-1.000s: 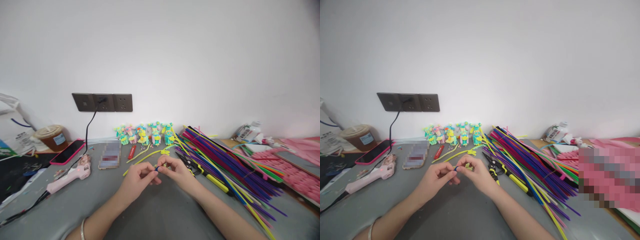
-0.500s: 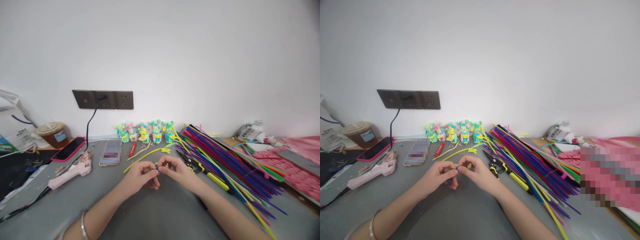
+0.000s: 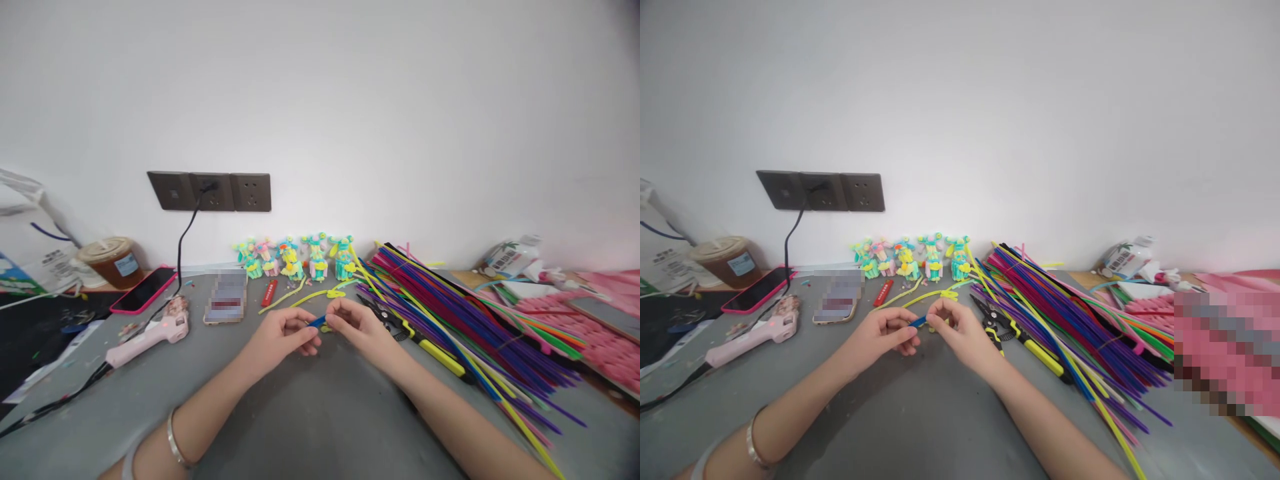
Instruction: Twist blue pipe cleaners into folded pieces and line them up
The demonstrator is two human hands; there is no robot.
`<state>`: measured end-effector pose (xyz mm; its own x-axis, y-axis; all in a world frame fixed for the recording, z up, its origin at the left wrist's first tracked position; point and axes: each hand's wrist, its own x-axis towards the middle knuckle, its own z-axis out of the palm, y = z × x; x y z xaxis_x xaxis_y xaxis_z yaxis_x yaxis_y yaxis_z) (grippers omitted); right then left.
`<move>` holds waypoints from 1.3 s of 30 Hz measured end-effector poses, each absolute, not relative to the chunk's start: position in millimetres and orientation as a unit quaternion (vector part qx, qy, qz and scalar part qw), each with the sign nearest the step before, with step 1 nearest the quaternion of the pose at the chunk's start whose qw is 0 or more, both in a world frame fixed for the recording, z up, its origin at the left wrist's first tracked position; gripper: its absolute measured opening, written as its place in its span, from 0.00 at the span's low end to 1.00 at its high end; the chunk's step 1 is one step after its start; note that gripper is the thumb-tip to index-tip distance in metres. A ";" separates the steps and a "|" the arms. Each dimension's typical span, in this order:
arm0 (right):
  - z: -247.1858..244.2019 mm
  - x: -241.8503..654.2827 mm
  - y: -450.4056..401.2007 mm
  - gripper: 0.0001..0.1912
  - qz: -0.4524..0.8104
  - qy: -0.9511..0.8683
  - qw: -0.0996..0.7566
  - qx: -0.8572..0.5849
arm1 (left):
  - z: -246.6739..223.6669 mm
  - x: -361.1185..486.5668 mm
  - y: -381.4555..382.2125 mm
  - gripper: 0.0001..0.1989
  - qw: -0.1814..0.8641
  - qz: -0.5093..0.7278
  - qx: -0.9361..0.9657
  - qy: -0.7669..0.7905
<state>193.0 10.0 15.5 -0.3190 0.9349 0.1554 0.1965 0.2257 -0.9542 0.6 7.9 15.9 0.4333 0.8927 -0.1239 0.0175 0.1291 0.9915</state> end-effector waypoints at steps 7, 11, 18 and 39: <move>18.3 193.3 10.4 0.17 0.453 -0.679 0.387 -0.429 | 16.5 -1.3 9.0 0.19 0.625 0.359 0.575 0.387; 19.1 195.9 12.5 0.18 0.462 -0.656 0.406 -0.437 | 15.0 -4.1 13.1 0.20 0.620 0.376 0.568 0.389; 14.3 201.7 18.4 0.18 0.452 -0.656 0.387 -0.465 | 8.5 -13.0 24.9 0.12 0.567 0.405 0.590 0.408; 25.2 290.9 50.8 0.14 0.070 -0.687 0.344 -0.636 | -5.8 -26.3 37.5 0.05 0.192 0.302 0.777 0.518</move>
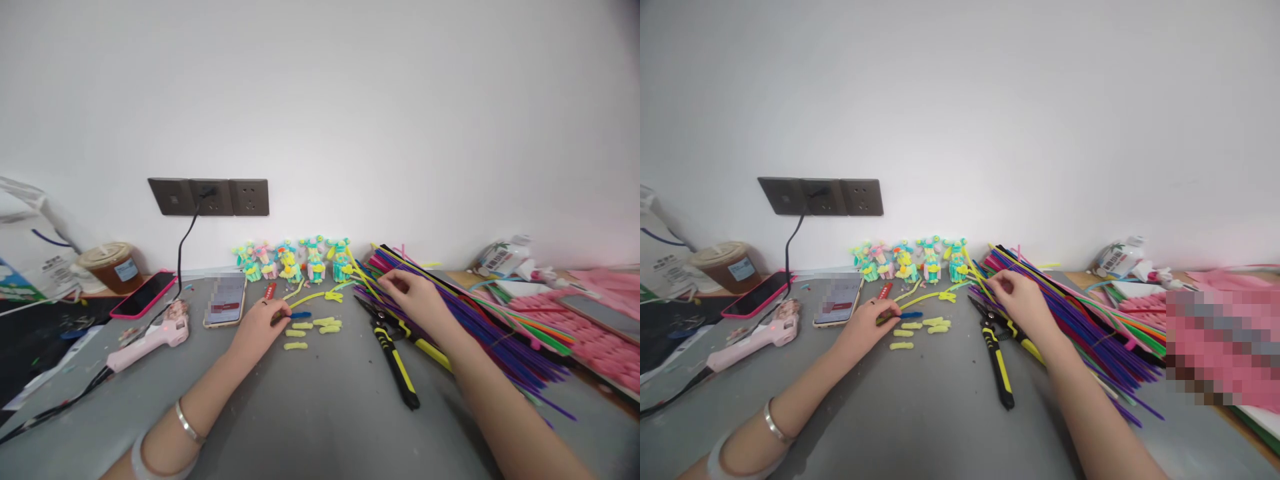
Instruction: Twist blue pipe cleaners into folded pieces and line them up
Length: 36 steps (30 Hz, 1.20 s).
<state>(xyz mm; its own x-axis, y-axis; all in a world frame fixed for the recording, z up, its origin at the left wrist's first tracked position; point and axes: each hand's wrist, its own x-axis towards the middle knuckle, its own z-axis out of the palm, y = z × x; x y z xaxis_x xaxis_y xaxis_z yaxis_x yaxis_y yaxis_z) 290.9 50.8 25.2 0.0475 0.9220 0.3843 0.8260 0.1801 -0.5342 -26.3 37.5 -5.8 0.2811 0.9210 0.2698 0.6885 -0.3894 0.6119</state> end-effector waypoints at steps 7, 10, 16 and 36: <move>25.5 307.4 49.5 0.13 0.083 -0.713 0.226 -0.659 | -9.8 -26.7 39.1 0.05 0.175 0.297 0.788 0.510; 25.6 302.3 48.1 0.06 0.059 -0.704 0.184 -0.683 | -13.0 -28.0 41.3 0.05 0.170 0.301 0.787 0.512; 26.1 301.0 47.2 0.06 -0.002 -0.640 0.129 -0.757 | -14.6 -27.4 42.7 0.04 0.163 0.305 0.787 0.511; 31.6 308.9 56.4 0.16 0.163 -0.597 0.503 -0.603 | -5.2 -19.9 33.6 0.03 0.106 0.339 0.754 0.552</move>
